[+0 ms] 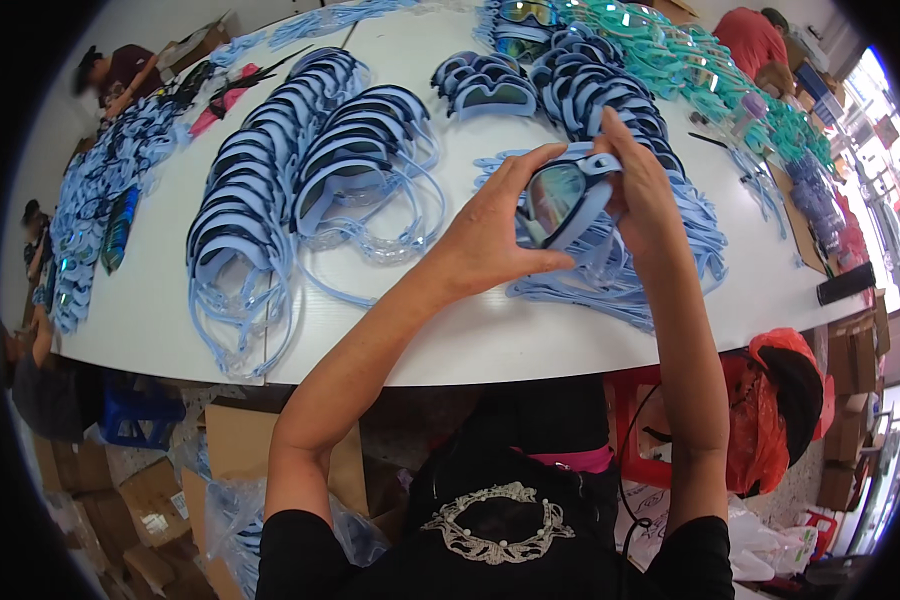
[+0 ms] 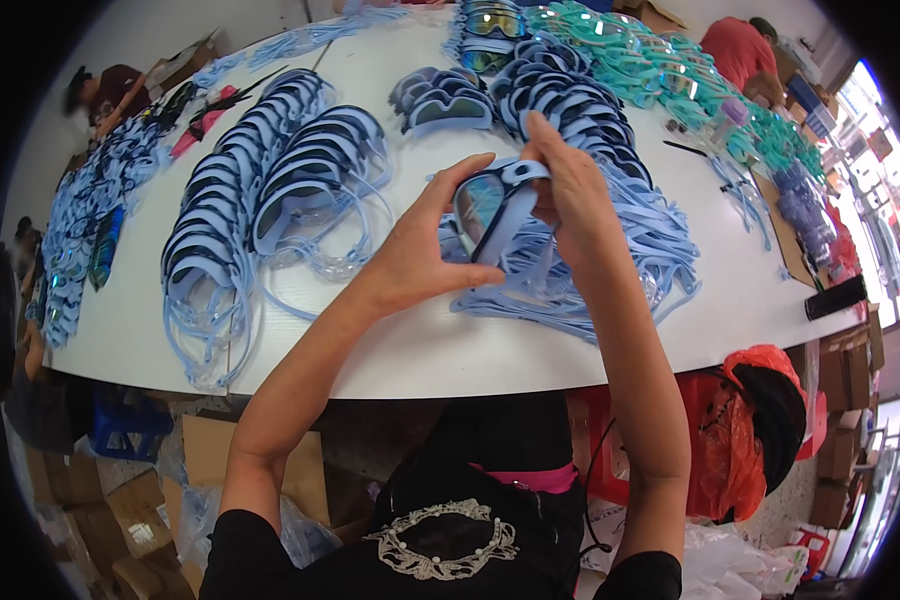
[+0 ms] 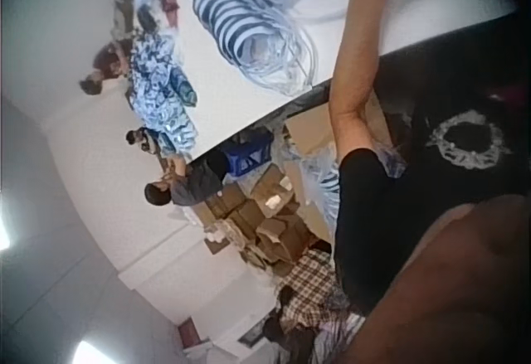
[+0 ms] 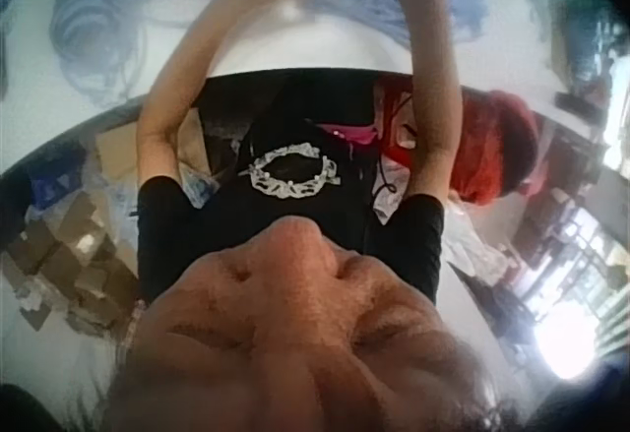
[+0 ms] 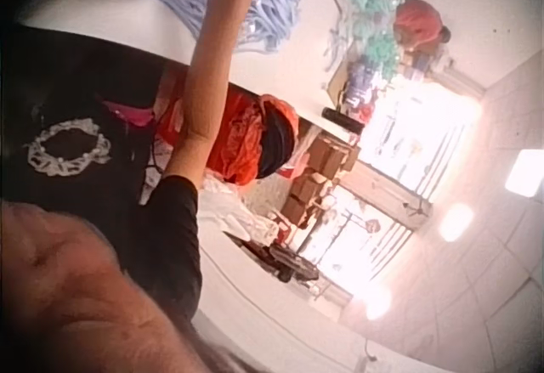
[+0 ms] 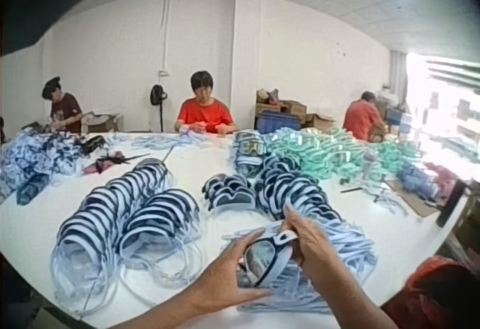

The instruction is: Assembling the components of swimming or safety goggles at a workspace.

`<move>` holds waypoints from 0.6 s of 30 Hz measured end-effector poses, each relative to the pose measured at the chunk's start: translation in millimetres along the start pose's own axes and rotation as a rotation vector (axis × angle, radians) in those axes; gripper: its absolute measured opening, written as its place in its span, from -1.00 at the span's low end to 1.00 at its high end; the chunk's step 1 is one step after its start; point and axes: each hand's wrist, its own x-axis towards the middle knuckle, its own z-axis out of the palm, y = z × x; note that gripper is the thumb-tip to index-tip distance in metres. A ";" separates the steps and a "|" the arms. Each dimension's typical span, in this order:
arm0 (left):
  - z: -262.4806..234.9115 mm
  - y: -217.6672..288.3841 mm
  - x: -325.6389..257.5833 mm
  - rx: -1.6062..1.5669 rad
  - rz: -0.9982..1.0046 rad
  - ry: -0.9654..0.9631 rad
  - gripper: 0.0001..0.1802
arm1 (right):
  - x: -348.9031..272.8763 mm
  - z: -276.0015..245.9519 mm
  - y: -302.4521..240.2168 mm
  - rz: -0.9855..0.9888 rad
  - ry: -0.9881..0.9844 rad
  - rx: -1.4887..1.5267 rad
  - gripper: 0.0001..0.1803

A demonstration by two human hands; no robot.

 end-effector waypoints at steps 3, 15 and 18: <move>-1.6 4.9 -1.0 -0.226 -0.066 0.178 -0.09 | -18.2 -6.2 -4.3 -0.019 -0.219 0.359 -0.52; -175.7 -7.8 -54.4 0.536 -0.364 -0.003 -0.68 | -20.5 -1.5 78.1 -0.287 -0.326 -0.513 -0.79; -157.7 -13.9 -57.0 0.966 -0.115 0.177 -0.74 | -17.5 -4.5 99.2 -0.360 -0.306 -0.510 -0.79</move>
